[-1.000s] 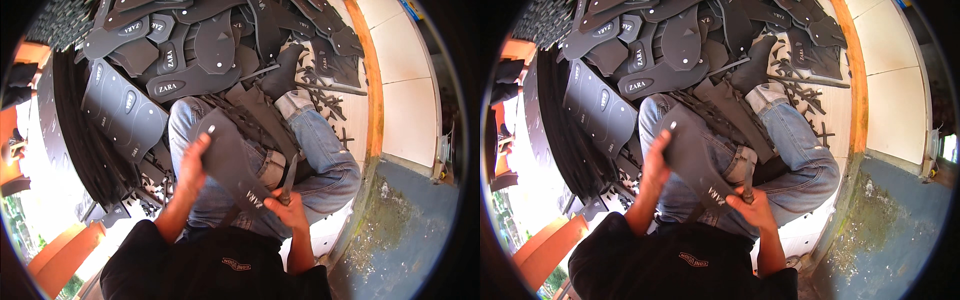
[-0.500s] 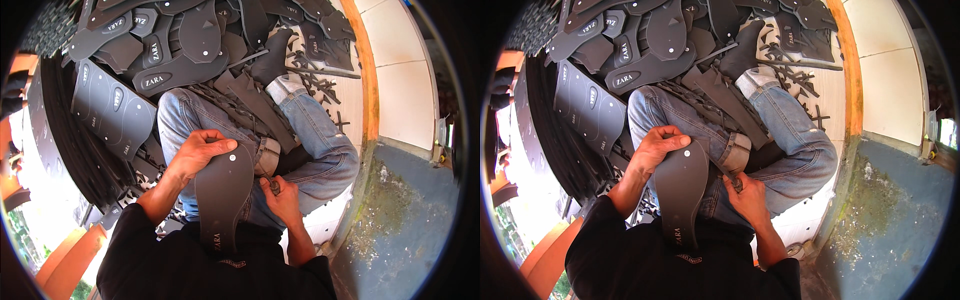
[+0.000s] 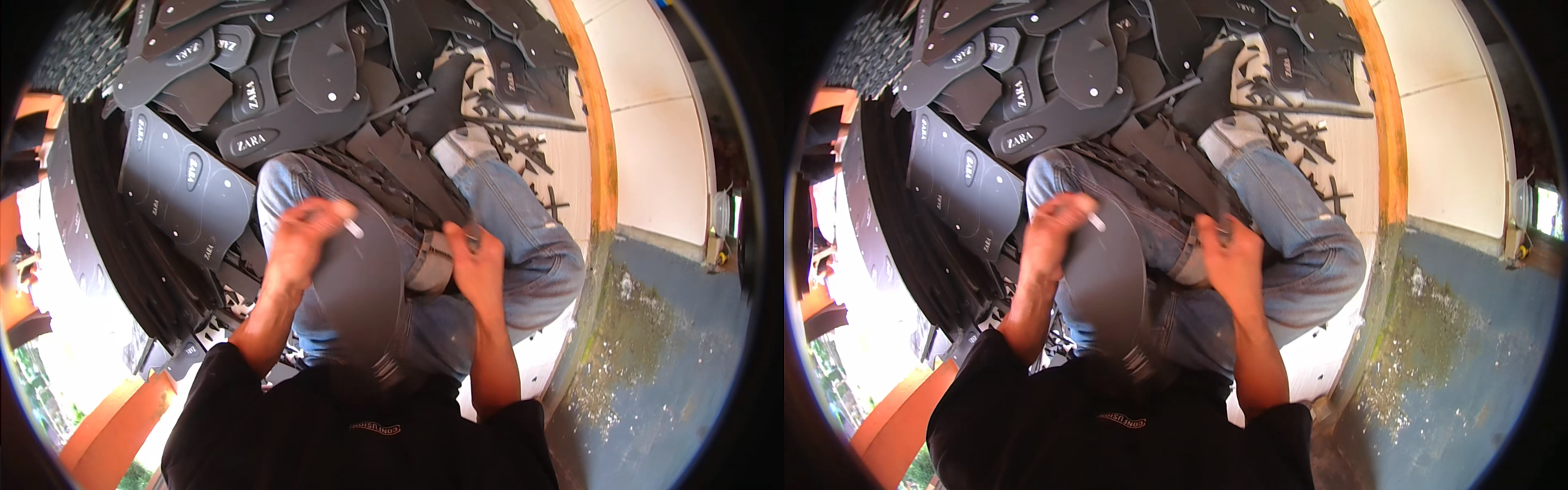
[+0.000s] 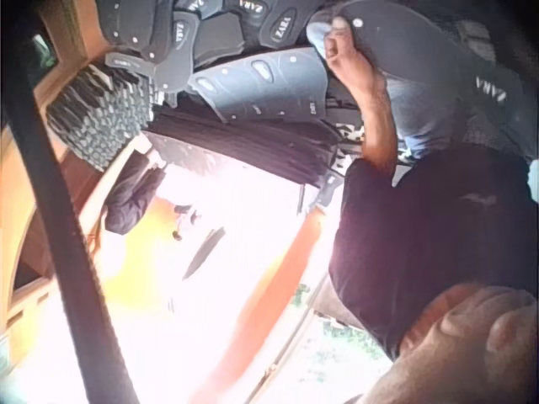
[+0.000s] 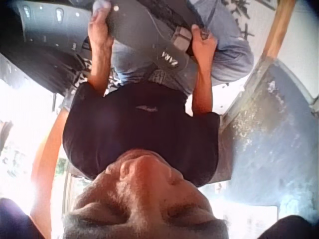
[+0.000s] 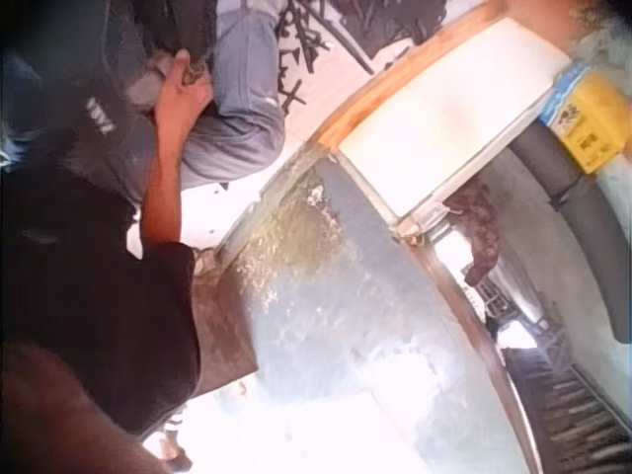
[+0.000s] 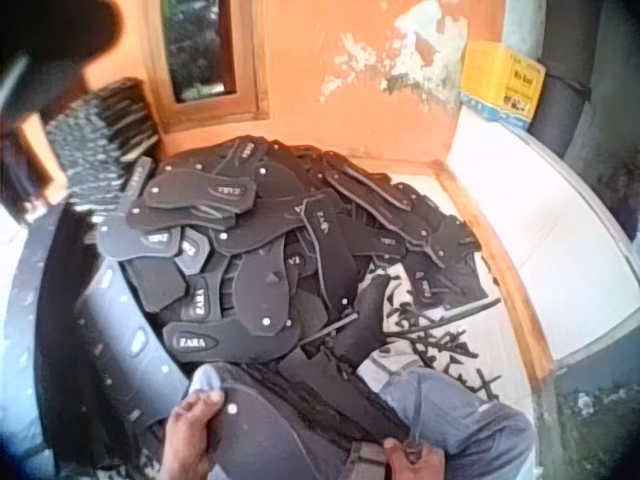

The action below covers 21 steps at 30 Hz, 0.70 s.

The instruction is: The person uses a knife to cut individual shoe insoles from a larger sheet of black rubber material, following the printed outlines on the sheet while holding it with their hands.

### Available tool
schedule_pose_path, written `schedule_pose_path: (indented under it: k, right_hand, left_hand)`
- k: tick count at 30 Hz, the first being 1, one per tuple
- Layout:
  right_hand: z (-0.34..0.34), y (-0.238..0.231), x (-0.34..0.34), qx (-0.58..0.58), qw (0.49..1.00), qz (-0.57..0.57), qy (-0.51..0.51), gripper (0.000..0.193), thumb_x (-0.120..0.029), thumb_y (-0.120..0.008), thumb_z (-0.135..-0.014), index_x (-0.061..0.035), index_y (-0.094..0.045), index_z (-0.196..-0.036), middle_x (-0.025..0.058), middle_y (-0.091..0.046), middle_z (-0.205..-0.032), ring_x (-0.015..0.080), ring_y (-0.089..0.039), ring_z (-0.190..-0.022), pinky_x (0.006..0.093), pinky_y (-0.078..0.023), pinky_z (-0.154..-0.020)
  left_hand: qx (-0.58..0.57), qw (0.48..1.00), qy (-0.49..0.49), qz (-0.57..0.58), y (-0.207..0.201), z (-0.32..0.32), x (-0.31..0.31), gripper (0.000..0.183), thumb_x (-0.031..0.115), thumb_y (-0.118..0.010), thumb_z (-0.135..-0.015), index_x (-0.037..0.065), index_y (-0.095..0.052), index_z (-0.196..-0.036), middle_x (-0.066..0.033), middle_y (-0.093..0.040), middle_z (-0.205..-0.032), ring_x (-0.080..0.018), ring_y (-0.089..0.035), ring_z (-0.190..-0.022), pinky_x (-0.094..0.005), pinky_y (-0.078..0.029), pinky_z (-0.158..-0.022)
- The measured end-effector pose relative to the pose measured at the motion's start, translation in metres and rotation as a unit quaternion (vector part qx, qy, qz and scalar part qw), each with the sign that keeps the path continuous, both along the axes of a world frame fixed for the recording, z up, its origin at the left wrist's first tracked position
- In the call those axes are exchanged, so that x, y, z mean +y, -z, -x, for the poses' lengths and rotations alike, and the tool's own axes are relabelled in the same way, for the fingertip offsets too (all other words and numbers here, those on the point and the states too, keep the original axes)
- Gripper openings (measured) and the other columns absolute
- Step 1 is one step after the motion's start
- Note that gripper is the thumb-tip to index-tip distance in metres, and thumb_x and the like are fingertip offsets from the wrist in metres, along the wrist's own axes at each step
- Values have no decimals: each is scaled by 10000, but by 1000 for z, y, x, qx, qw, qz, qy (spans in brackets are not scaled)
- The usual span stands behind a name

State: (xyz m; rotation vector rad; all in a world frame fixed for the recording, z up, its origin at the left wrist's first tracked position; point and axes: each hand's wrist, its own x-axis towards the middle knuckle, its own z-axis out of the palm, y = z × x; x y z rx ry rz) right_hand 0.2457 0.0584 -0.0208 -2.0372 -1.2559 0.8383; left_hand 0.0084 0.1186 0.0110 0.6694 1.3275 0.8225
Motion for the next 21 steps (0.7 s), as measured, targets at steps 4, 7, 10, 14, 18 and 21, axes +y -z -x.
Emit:
schedule_pose_path:
  k: [4,7,10,14,18,21]
  right_hand:
    - [-15,8,-34,224,959,-34,167,309,-226,-618,-880,-69,-480,-653,-47,-402,-497,34,-345,-420,213,-255,-382]
    - [16,-16,-40,297,939,-51,164,320,-233,-623,-884,-58,-500,-646,-78,-412,-551,18,-356,-519,217,-277,-458]
    - [33,-24,-29,325,930,-95,140,283,-217,-640,-872,-14,-541,-701,-60,-447,-575,26,-381,-545,221,-305,-472]
    - [22,-35,-21,294,945,-87,111,272,-209,-644,-868,23,-564,-749,-41,-468,-585,40,-397,-559,226,-325,-484]
    - [1,-29,-27,281,953,-55,102,326,-259,-629,-877,27,-564,-736,-28,-487,-586,48,-421,-574,248,-343,-484]
    - [-4,-18,-40,157,980,-42,117,379,-289,-625,-874,-15,-504,-640,21,-460,-510,94,-396,-446,263,-316,-420]
  left_hand:
    - [-175,948,-256,-76,9,-2,6,263,107,-631,-836,35,-541,-1072,-90,-629,-919,-192,-641,-800,-301,-558,-657]
    - [-286,945,-152,35,8,-51,-22,323,73,-672,-794,63,-533,-1085,-57,-608,-1001,-188,-627,-860,-321,-541,-716]
    - [-338,929,-119,91,6,-88,-39,260,59,-649,-805,61,-559,-1049,-38,-606,-1011,-183,-603,-914,-357,-508,-798]
    - [-355,917,-126,130,8,-111,-52,251,69,-654,-809,70,-564,-1043,-43,-614,-994,-177,-601,-898,-355,-498,-772]
    - [-347,928,-60,126,20,-108,-54,229,91,-683,-798,64,-588,-1005,-36,-627,-935,-150,-615,-842,-284,-505,-715]
    - [-328,929,-105,135,15,-119,-56,189,100,-687,-804,63,-608,-971,-33,-639,-910,-131,-623,-812,-247,-513,-669]
